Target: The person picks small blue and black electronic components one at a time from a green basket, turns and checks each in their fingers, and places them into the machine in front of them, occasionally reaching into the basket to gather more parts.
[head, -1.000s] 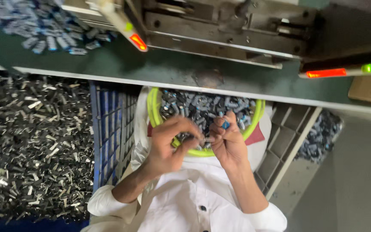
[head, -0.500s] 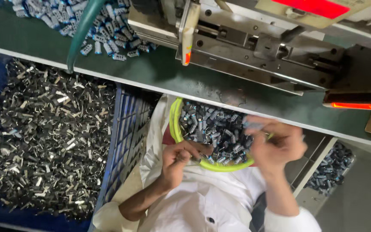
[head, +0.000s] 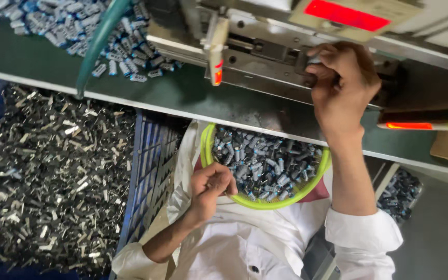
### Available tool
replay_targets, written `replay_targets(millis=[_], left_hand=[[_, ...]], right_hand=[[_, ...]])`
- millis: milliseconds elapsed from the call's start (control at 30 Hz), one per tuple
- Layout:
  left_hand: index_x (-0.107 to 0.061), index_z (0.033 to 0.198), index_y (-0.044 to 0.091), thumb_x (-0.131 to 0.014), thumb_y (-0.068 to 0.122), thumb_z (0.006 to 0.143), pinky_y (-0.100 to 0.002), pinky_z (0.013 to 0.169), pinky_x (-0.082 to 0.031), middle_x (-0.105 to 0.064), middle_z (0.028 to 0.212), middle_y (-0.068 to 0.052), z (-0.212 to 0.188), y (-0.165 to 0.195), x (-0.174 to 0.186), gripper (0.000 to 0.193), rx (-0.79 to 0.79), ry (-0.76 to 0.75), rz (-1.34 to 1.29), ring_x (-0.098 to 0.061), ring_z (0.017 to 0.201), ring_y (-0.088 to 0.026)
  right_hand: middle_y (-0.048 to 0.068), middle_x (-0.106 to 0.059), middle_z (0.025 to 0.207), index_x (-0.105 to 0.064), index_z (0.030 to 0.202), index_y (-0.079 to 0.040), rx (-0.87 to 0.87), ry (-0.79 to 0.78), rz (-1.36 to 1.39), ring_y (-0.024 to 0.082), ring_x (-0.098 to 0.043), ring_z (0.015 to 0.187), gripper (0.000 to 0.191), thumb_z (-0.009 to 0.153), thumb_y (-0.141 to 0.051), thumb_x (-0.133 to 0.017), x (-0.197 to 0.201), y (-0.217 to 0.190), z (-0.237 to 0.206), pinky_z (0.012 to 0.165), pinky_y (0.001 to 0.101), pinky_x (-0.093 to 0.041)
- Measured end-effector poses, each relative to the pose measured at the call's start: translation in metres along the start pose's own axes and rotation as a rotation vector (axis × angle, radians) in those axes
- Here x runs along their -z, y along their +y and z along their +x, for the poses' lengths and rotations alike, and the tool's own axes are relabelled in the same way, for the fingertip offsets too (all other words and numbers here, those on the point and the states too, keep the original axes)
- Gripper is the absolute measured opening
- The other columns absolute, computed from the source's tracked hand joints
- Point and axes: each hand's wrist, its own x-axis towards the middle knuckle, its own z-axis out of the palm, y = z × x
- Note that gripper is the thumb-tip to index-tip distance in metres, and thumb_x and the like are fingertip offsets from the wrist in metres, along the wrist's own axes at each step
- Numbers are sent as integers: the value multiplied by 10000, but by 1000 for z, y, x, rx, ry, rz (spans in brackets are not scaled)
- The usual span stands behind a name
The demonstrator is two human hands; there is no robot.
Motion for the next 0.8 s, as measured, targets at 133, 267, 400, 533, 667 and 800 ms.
replay_targets(millis=[133, 267, 400, 533, 667, 800], left_hand=[[-634, 990, -13, -621, 246, 1031, -245, 644, -500, -685, 798, -76, 15, 9, -4, 262, 19, -30, 60, -628, 718, -117], [-639, 1027, -19, -654, 247, 1005, -244, 661, -510, -677, 836, -66, 17, 25, -6, 267, -52, -28, -50, -641, 750, -119], [-542, 1056, -9, -693, 147, 939, -242, 746, -517, -595, 1038, -57, 19, 31, -13, 246, -150, -48, 26, -610, 856, -113], [-593, 1033, -6, -673, -11, 922, -249, 750, -525, -628, 1005, -51, 30, 36, -23, 136, -48, -149, 160, -614, 859, -108], [-630, 1018, 17, -677, -44, 842, -265, 634, -521, -674, 861, -65, 40, 51, -24, 193, -249, -176, 564, -669, 708, -147], [-627, 1066, 29, -673, -54, 843, -330, 654, -531, -635, 910, -87, 45, 61, -21, 242, -657, -186, 821, -666, 726, -234]], right_hand=[[264, -707, 1148, -700, 849, -44, 127, -54, -307, 536, -545, 1199, 252, 669, 116, -625, 33, -45, -7, 986, 481, -503], [157, -731, 1200, -661, 1110, -56, -95, -168, 216, 363, -713, 1155, 263, 875, -170, -690, 2, -94, -89, 1002, 423, -536], [146, -768, 1026, -714, 1027, -12, -611, -162, 512, 221, -757, 895, 255, 807, 110, -669, -35, -100, -173, 805, 309, -595], [164, -725, 1056, -648, 954, 6, -537, -25, 607, 198, -720, 893, 202, 846, 177, -632, -35, -93, -202, 758, 259, -612], [176, -754, 1077, -655, 925, 6, -702, -51, 666, 189, -713, 898, 220, 834, 190, -574, -29, -81, -196, 737, 274, -585], [177, -746, 1038, -587, 1127, 4, -952, 81, 1230, 193, -708, 844, 193, 951, 55, -650, -32, -67, -198, 762, 300, -595]])
